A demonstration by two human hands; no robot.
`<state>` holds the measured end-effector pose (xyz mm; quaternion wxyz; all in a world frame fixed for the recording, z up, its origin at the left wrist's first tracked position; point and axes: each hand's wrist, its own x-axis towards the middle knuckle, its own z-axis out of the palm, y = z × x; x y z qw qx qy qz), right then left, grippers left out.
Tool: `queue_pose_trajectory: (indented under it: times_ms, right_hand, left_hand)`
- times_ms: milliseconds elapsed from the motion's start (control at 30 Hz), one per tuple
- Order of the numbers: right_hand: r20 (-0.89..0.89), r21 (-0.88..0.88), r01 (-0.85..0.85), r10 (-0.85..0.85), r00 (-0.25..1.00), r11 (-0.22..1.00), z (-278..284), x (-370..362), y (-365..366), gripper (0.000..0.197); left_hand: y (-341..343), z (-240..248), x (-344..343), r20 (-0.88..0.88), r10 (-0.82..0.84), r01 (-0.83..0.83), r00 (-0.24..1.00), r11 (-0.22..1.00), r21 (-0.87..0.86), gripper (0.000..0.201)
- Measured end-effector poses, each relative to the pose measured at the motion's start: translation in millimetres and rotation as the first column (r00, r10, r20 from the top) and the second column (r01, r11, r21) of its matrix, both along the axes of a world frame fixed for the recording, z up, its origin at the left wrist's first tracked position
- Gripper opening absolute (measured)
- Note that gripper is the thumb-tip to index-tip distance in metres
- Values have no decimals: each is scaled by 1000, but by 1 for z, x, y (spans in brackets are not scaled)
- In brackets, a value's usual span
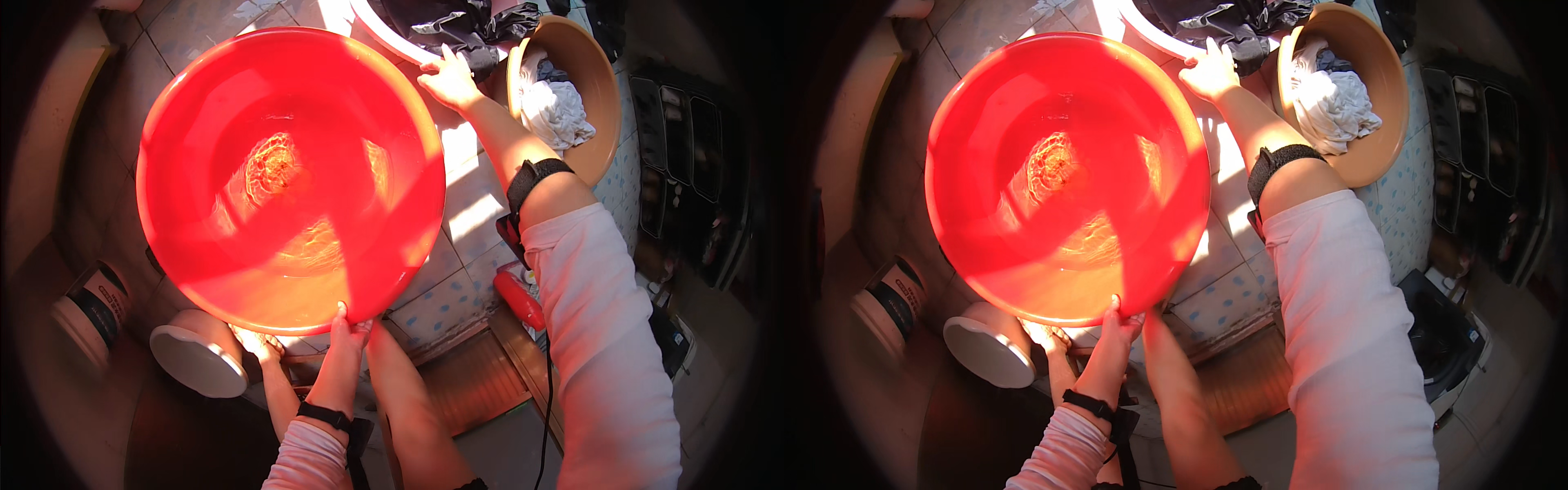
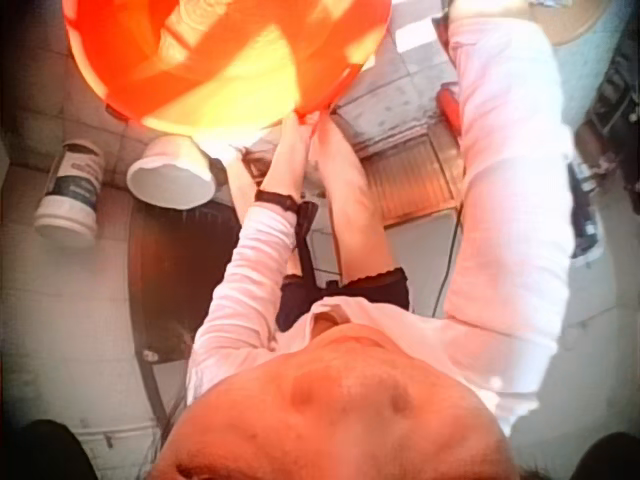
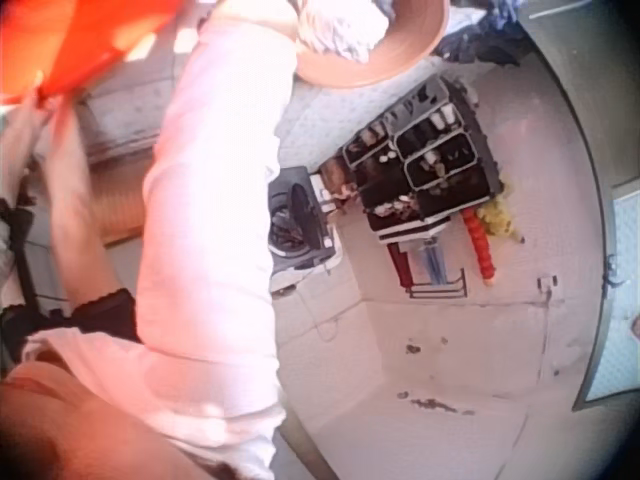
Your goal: Washing clothes by hand in a basin.
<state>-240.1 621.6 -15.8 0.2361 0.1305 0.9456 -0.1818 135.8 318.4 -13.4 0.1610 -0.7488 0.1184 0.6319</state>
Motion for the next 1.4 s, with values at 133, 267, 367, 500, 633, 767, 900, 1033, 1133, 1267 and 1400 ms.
queue_pose_trajectory:
  times_ms: [133, 267, 367, 500, 633, 767, 900, 1033, 1133, 1267, 1400]
  right_hand:
    - [-62, -189, 222, -237, 970, 957, -33, -8, 18, 43]
    - [98, -275, 324, -309, 946, 905, -13, 0, -33, 64]
    - [-1, -227, 398, -409, 913, 889, -28, 20, -76, 64]
    - [474, -618, 713, -566, 674, 331, -30, 76, -86, 64]
    - [69, -663, 156, -147, 987, 732, 7, 145, -104, 41]
    - [-410, -288, 124, -239, 880, 950, 35, 179, -39, 47]
    - [-401, 325, 343, -200, 894, 881, 1, 190, 145, 74]
    - [448, 162, 742, -719, 532, 650, -10, 180, 249, 54]
    - [181, 567, 244, -409, 895, 786, -25, 190, 152, 49]
    - [148, 496, 267, -384, 912, 826, -5, 202, 107, 49]
    - [168, 472, 198, -308, 937, 859, 10, 243, 99, 50]
  left_hand:
    - [3, 8, 7, -114, -52, 41, 992, 994, -102, 37]
    - [-103, 0, 21, -246, -281, 180, 928, 913, -365, 36]
    - [-170, -2, 17, -264, -435, 295, 861, 850, -437, 32]
    - [-198, 11, -3, -75, -518, 432, 852, 776, -459, 35]
    - [-295, 9, 6, 63, -648, 592, 759, 646, -481, 37]
    - [-347, 8, 8, 15, -685, 591, 728, 618, -519, 31]
    - [-341, -10, 27, 282, -690, 739, 666, 561, -374, 20]
    - [-278, -18, 35, 248, -590, 637, 768, 665, -390, 24]
    - [-305, -1, 28, 349, -667, 751, 658, 552, -362, 27]
    - [-326, 2, 32, 393, -707, 808, 589, 501, -309, 23]
    - [-306, 4, 35, 384, -887, 965, 258, 219, -143, 28]
